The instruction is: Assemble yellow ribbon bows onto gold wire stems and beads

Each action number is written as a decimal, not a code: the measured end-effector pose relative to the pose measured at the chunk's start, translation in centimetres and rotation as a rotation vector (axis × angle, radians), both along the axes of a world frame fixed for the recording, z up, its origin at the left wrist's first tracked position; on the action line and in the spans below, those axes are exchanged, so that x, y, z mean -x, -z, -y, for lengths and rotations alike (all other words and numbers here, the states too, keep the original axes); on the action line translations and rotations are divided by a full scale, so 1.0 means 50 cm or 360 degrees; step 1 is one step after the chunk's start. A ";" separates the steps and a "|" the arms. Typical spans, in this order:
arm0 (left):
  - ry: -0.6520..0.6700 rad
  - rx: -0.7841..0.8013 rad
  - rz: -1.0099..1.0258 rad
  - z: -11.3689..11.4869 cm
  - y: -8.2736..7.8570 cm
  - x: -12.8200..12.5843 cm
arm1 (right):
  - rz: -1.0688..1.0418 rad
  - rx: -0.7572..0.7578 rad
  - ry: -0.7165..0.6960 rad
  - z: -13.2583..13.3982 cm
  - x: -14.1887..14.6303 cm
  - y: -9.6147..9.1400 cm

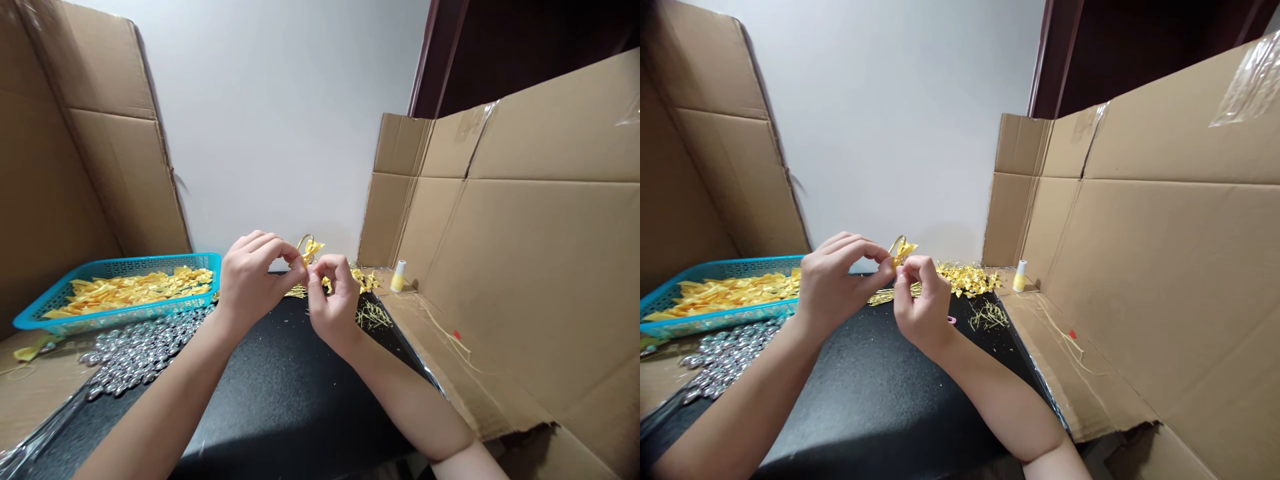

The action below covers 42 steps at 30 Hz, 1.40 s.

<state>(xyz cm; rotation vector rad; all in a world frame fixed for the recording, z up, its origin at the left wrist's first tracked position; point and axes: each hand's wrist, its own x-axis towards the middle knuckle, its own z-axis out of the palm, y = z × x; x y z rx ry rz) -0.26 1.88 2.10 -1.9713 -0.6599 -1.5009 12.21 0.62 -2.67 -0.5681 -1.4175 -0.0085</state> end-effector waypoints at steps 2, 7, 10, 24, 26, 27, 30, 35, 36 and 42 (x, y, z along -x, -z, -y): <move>0.0010 0.0004 0.0009 0.001 0.001 -0.001 | -0.0003 -0.0023 0.0034 -0.001 0.001 0.001; 0.0011 0.0009 0.0016 -0.001 0.006 -0.002 | -0.0014 -0.0012 -0.0001 -0.005 0.002 0.008; 0.0020 0.0011 0.0035 -0.001 0.006 -0.004 | -0.0034 -0.0003 -0.0037 -0.007 0.003 0.011; 0.0060 0.0064 -0.0011 0.006 0.000 0.002 | -0.0042 0.0101 -0.0095 -0.002 0.004 0.011; 0.0057 0.0043 -0.0023 0.006 -0.001 0.002 | -0.0025 0.0121 -0.0106 -0.003 0.003 0.014; 0.0054 0.0035 -0.0026 0.007 -0.002 0.002 | -0.0020 0.0123 -0.0109 -0.005 0.003 0.016; 0.0032 0.0023 -0.0030 0.006 -0.001 0.002 | -0.0025 0.0095 -0.0100 -0.007 0.003 0.019; 0.0019 0.0007 -0.0030 0.005 -0.001 0.001 | -0.0031 0.0042 -0.0067 -0.008 0.004 0.020; 0.0017 0.0003 -0.0031 0.005 -0.002 0.000 | -0.0023 0.0044 -0.0055 -0.008 0.004 0.020; 0.0006 0.0037 -0.0034 0.008 -0.002 0.000 | -0.0041 0.0068 -0.0040 -0.006 0.005 0.019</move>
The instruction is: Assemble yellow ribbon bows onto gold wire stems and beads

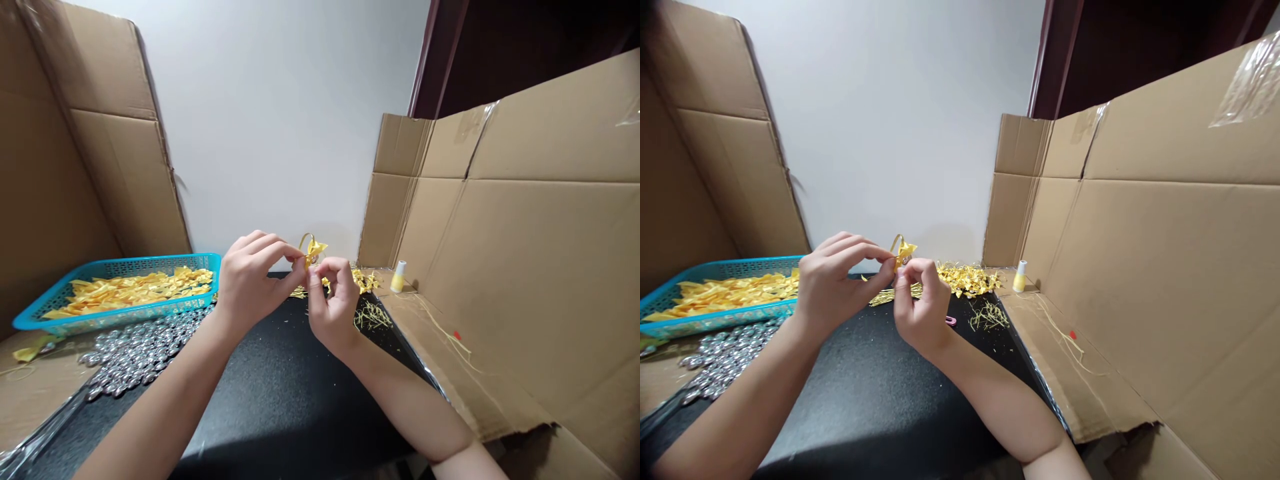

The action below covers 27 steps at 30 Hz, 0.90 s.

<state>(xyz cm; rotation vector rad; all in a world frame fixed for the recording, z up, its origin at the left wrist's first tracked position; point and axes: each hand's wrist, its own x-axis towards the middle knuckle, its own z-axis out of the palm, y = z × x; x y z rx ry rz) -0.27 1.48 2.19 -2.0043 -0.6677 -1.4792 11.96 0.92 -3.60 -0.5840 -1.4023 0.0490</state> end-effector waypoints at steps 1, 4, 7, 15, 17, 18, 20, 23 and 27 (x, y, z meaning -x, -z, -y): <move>0.0000 -0.0001 0.0003 0.000 0.001 0.000 | -0.0016 -0.0005 -0.0005 0.000 0.000 -0.001; -0.0009 -0.0011 0.0012 0.000 0.003 0.000 | -0.0054 -0.0032 -0.0010 0.001 0.000 -0.002; -0.0039 0.0005 0.0013 0.000 0.005 0.000 | -0.0063 -0.0033 0.0028 0.001 0.000 -0.002; -0.0044 0.0006 -0.0123 0.003 0.000 0.004 | -0.0028 0.0042 -0.0091 -0.005 -0.011 -0.013; -0.0074 0.0002 -0.0086 0.001 -0.003 0.009 | 0.0120 0.0123 -0.0271 -0.004 -0.027 -0.030; -0.0090 -0.0005 -0.0069 0.000 -0.004 0.012 | 0.0236 0.0160 -0.0348 -0.003 -0.039 -0.040; -0.0125 -0.0014 -0.0047 -0.003 -0.007 0.016 | 0.0478 0.0218 -0.0447 -0.001 -0.063 -0.062; -0.0156 -0.0014 -0.0053 -0.006 -0.007 0.018 | 0.0669 0.0236 -0.0495 0.000 -0.097 -0.085; -0.0131 0.0005 -0.0096 -0.008 -0.003 0.013 | 0.0765 0.0186 -0.0416 -0.006 -0.119 -0.090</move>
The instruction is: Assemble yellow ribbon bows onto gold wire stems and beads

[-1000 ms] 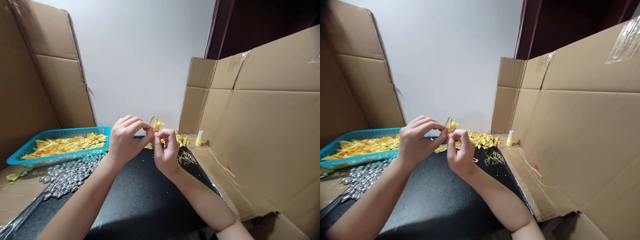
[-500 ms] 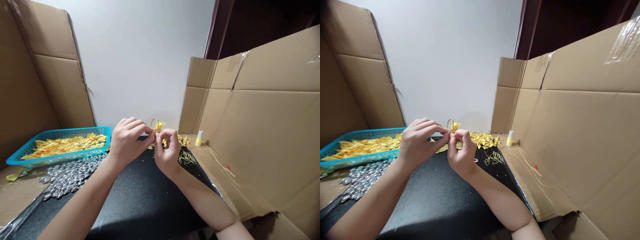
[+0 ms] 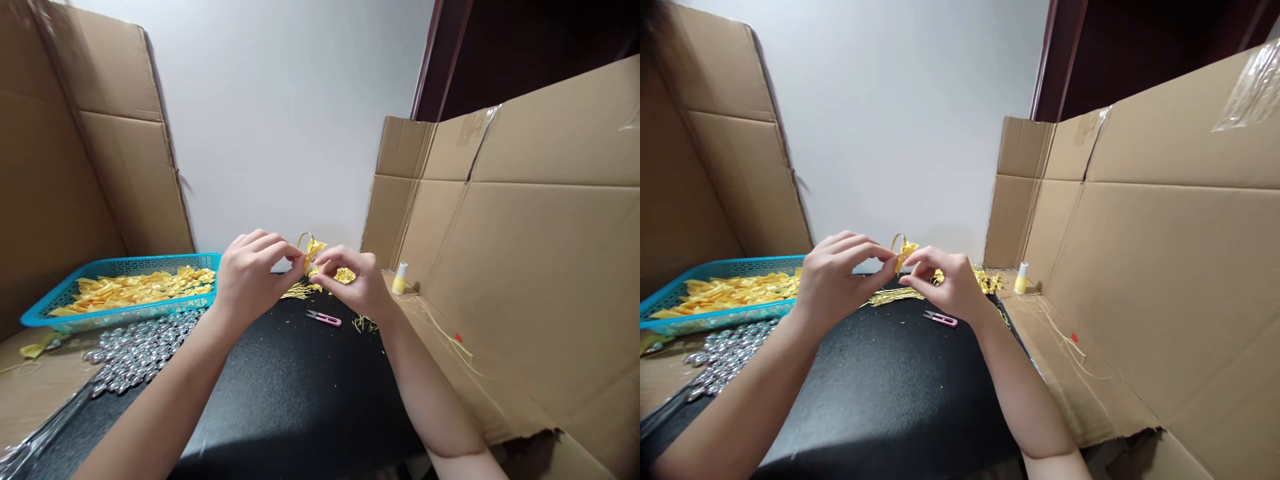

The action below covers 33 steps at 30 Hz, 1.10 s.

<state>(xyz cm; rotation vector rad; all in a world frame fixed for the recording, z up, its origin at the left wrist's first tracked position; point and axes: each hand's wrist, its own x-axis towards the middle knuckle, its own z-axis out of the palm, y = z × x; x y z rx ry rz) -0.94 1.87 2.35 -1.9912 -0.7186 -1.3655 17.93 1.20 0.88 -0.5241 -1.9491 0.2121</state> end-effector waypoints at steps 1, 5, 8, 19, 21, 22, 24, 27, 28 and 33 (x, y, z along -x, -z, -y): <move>0.0008 0.0004 -0.0009 0.000 0.001 -0.001 | 0.0027 -0.0018 0.0009 -0.002 -0.003 0.001; 0.0016 0.0012 -0.0054 -0.002 0.003 -0.003 | 0.0061 -0.0112 0.0016 -0.004 -0.008 0.002; 0.0010 0.0011 -0.0084 -0.005 0.005 -0.004 | 0.0008 -0.0242 0.0028 -0.004 -0.007 0.002; -0.0105 -0.0084 -0.0244 -0.010 0.012 -0.011 | -0.0129 -0.0480 0.0483 0.005 -0.007 -0.012; -0.0168 -0.0134 -0.0276 -0.011 0.014 -0.014 | -0.0141 -0.0479 0.0633 0.014 -0.005 -0.019; -0.0192 -0.0151 -0.0298 -0.011 0.014 -0.015 | -0.0119 -0.0437 0.0680 0.015 -0.004 -0.020; -0.0228 -0.0187 -0.0348 -0.011 0.016 -0.019 | -0.0065 -0.0331 0.0727 0.010 0.000 -0.017; -0.0270 -0.0240 -0.0434 -0.012 0.020 -0.023 | -0.0027 -0.0206 0.0739 -0.010 0.004 -0.005; -0.0286 -0.0249 -0.0459 -0.013 0.021 -0.024 | -0.0021 -0.0170 0.0740 -0.016 0.005 -0.002; -0.0329 -0.0273 -0.0507 -0.027 0.028 -0.025 | -0.0016 0.0159 0.0644 -0.032 0.008 0.005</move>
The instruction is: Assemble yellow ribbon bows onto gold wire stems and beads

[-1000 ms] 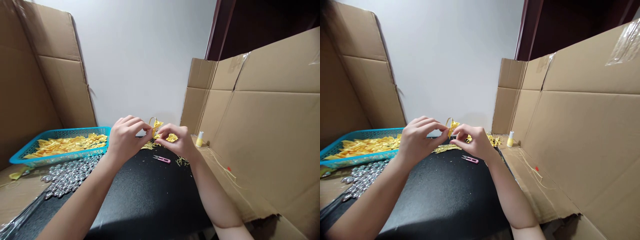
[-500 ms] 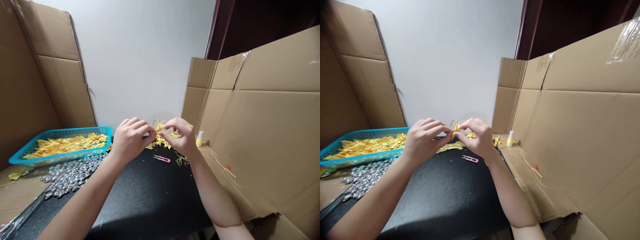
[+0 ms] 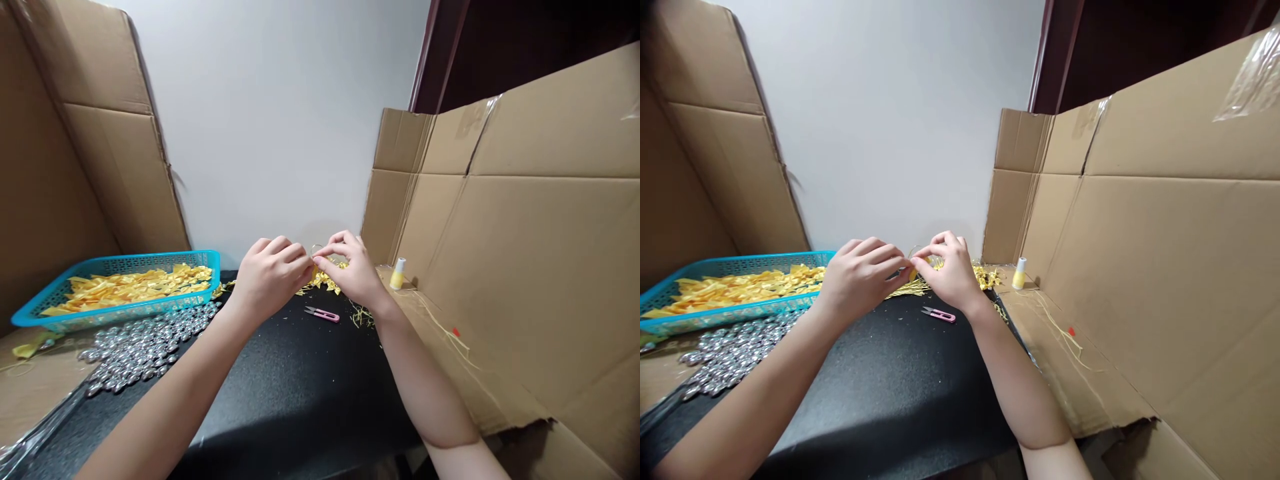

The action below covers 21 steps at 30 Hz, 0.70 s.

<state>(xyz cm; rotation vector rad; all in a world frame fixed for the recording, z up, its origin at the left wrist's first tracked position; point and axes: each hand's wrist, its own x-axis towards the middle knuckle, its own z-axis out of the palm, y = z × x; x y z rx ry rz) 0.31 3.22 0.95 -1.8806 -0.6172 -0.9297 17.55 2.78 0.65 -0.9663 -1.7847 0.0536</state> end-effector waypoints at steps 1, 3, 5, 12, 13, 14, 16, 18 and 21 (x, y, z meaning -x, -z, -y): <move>0.0003 0.0009 -0.0004 -0.003 0.001 0.000 | -0.0033 0.0071 -0.0034 -0.001 0.001 0.000; 0.0012 0.0033 -0.0012 -0.007 0.003 0.001 | -0.0090 0.0183 -0.0090 -0.002 0.002 -0.001; 0.0027 0.0047 -0.0006 -0.010 0.004 0.001 | -0.0114 0.0281 -0.0139 -0.006 0.002 0.000; 0.0129 0.0135 0.0012 -0.019 0.006 0.003 | -0.0097 0.0447 -0.0306 -0.025 0.006 0.010; 0.0133 0.0143 0.0003 -0.020 0.006 0.004 | -0.0090 0.0427 -0.0295 -0.027 0.008 0.012; 0.0131 0.0149 -0.0006 -0.021 0.006 0.004 | -0.0092 0.0401 -0.0279 -0.028 0.009 0.014; 0.0127 0.0171 -0.0031 -0.022 0.007 0.004 | -0.0160 0.0334 -0.0246 -0.032 0.011 0.016; 0.0140 0.0215 -0.0070 -0.024 0.010 0.002 | -0.0313 0.0253 -0.0233 -0.037 0.010 0.017; 0.0176 0.0288 -0.0128 -0.028 0.015 -0.002 | -0.0518 0.0126 -0.0292 -0.042 0.000 0.015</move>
